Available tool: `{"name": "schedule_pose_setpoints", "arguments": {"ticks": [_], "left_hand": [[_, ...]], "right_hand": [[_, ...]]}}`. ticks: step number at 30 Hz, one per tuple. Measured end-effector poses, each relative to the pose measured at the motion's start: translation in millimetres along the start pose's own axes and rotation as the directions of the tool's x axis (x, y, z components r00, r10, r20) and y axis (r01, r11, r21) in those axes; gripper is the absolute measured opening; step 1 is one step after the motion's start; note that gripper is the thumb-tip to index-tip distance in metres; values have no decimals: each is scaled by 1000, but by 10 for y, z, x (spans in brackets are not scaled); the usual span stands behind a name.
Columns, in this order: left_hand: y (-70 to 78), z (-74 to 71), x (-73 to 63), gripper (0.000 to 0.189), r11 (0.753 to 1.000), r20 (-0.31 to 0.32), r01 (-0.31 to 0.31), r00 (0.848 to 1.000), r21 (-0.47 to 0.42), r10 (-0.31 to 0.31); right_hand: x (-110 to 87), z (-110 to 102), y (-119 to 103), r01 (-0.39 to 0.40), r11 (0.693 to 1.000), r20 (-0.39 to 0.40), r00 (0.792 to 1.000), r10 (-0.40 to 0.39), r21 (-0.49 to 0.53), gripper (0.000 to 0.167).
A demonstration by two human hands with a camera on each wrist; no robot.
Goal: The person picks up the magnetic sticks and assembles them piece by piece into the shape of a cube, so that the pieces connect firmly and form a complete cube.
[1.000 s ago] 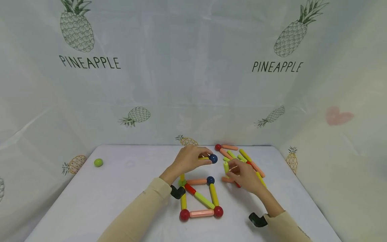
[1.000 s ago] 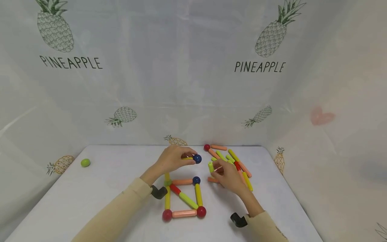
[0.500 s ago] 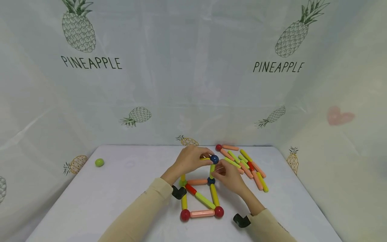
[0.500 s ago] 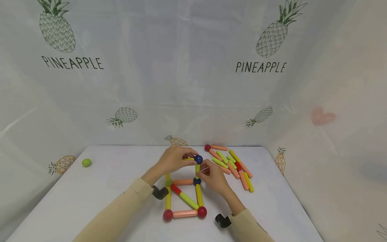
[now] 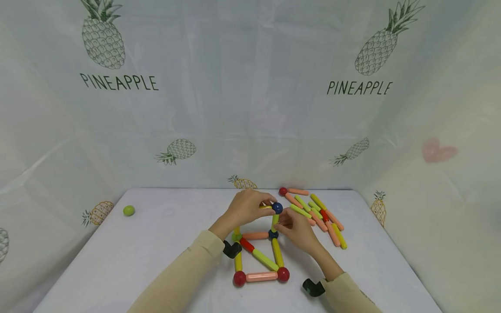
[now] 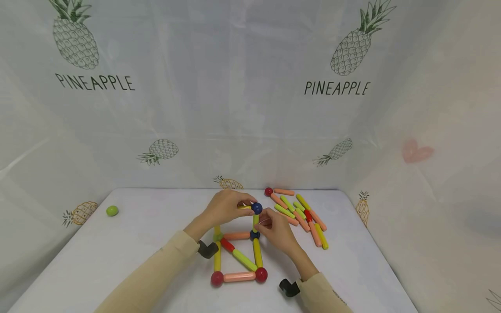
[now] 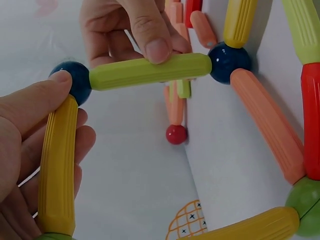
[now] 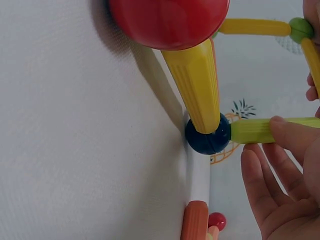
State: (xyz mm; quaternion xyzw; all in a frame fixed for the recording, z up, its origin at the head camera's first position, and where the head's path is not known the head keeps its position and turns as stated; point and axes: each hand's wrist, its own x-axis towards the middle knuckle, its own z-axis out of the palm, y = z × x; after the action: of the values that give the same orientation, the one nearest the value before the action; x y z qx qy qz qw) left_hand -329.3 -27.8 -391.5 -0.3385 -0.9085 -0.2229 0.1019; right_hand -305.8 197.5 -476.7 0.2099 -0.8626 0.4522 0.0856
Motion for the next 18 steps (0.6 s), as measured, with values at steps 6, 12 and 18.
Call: {"name": "schedule_pose_setpoints", "arguments": {"ticks": [6, 12, 18], "left_hand": [[-26, -25, -17, 34, 999, 5, -22, 1000, 45, 22], [-77, -108, -91, 33, 999, 19, -24, 1000, 26, 24], [-227, -187, -239, 32, 998, 23, 22, 1000, -64, -21]], "right_hand": [[2, 12, 8, 0, 1000, -1, 1000, 0, 9, 27], [2, 14, 23, 1, 1000, 4, 1000, -1, -2, 27], [-9, 14, 21, 1, 1000, 7, 1000, -1, -15, 26]]}}
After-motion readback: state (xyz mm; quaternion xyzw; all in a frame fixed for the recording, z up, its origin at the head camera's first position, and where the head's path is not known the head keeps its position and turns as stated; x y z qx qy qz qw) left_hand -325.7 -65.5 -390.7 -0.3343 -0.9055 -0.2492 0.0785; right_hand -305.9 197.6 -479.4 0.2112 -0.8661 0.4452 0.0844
